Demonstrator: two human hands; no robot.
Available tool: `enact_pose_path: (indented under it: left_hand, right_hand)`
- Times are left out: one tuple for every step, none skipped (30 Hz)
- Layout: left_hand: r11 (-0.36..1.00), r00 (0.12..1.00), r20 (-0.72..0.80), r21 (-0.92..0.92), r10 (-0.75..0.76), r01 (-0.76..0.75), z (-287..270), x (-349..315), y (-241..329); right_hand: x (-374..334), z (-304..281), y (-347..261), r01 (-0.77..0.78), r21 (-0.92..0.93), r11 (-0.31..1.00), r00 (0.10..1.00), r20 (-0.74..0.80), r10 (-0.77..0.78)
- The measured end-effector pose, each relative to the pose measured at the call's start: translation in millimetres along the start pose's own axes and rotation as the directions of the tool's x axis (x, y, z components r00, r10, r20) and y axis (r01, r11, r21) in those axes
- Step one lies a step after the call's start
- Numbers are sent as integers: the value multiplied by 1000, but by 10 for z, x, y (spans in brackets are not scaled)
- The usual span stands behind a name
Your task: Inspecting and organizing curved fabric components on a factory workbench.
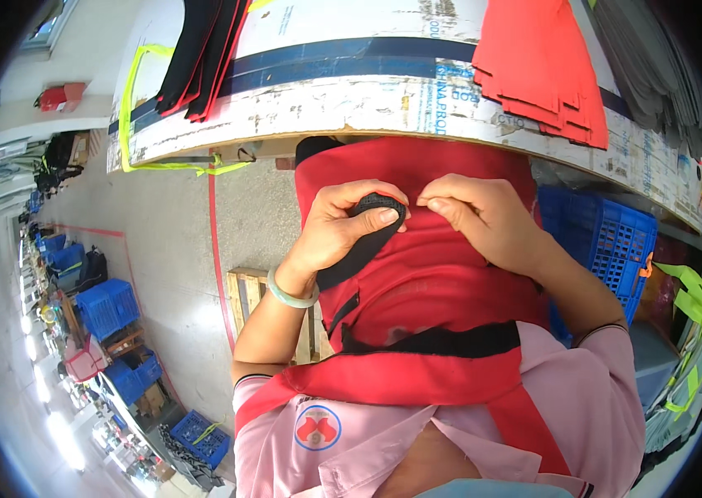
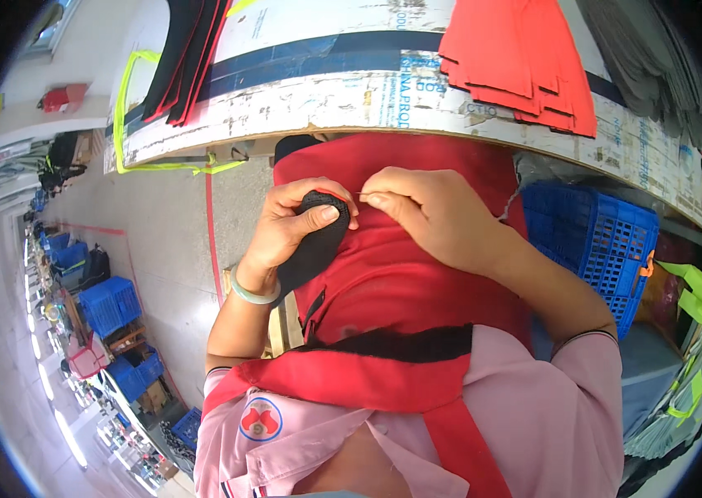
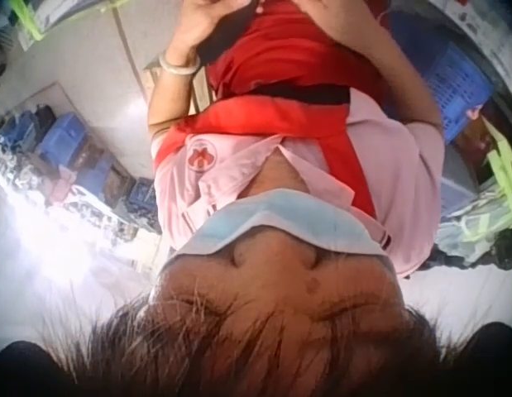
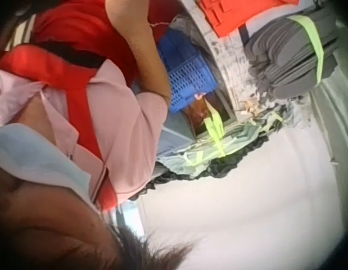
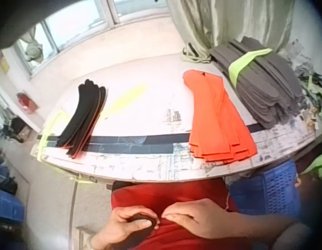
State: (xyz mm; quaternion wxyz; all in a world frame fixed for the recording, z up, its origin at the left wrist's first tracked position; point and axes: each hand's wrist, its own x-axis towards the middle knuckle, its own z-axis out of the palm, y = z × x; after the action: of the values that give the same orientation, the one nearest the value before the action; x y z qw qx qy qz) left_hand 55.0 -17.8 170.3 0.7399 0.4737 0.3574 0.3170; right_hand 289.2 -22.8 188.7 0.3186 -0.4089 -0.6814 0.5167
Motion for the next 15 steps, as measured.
enact_pose_path:
  left_hand:
    - [1000, 1000, -6, 20, 7, -7, -25, -44, 6]
    - [999, 1000, -13, 38, 14, -13, -51, -86, 7]
    - [999, 1000, -25, 36, 13, -12, -72, -136, 8]
    - [1000, 999, -40, 24, 14, -13, -90, -182, 5]
    - [1000, 998, -54, 11, 14, -14, -104, -224, 1]
    - [1000, 998, -61, 8, 14, -14, -118, -252, 0]
    - [1000, 998, -64, 6, -1, 1, -127, -275, -1]
    - [1000, 998, -65, 3, -16, 16, -136, -294, -7]
    - [1000, 997, -70, 0, -16, 16, -145, -309, -15]
    - [1000, 998, -67, 24, -10, 12, -154, -318, -24]
    - [999, 998, -64, 49, -5, 8, -160, -322, -31]
    - [999, 998, -67, 47, -6, 9, -172, -325, -36]
    - [997, 998, -55, 77, -10, 14, -181, -325, -38]
    - [994, 999, -44, 108, -14, 19, -184, -328, -39]
    - [994, 999, -44, 106, -15, 20, -171, -334, -46]
  right_hand:
    - [32, 54, -50, 1, 20, 1000, 999, 32, -1]
    - [58, 79, -74, 2, 23, 1000, 999, 44, -3]
    - [82, 108, -102, -1, -9, 1000, 996, 84, 1]
    - [103, 137, -124, -2, -43, 999, 992, 124, 8]
    - [119, 165, -142, -2, -40, 999, 991, 135, 7]
    - [137, 188, -155, -27, -40, 999, 987, 159, 33]
    - [152, 212, -160, -53, -41, 998, 982, 181, 60]
    - [163, 241, -152, -55, -41, 998, 980, 187, 61]
    - [171, 269, -138, -46, -42, 998, 980, 193, 53]
    - [176, 288, -130, -37, -43, 998, 979, 197, 45]
    - [176, 300, -131, -38, -43, 998, 978, 201, 46]
    - [176, 314, -132, -50, -36, 998, 978, 203, 56]
    - [176, 326, -131, -61, -29, 998, 977, 205, 65]
    - [174, 348, -106, -61, -27, 998, 976, 207, 65]
    - [158, 383, -66, -59, -19, 998, 979, 196, 61]
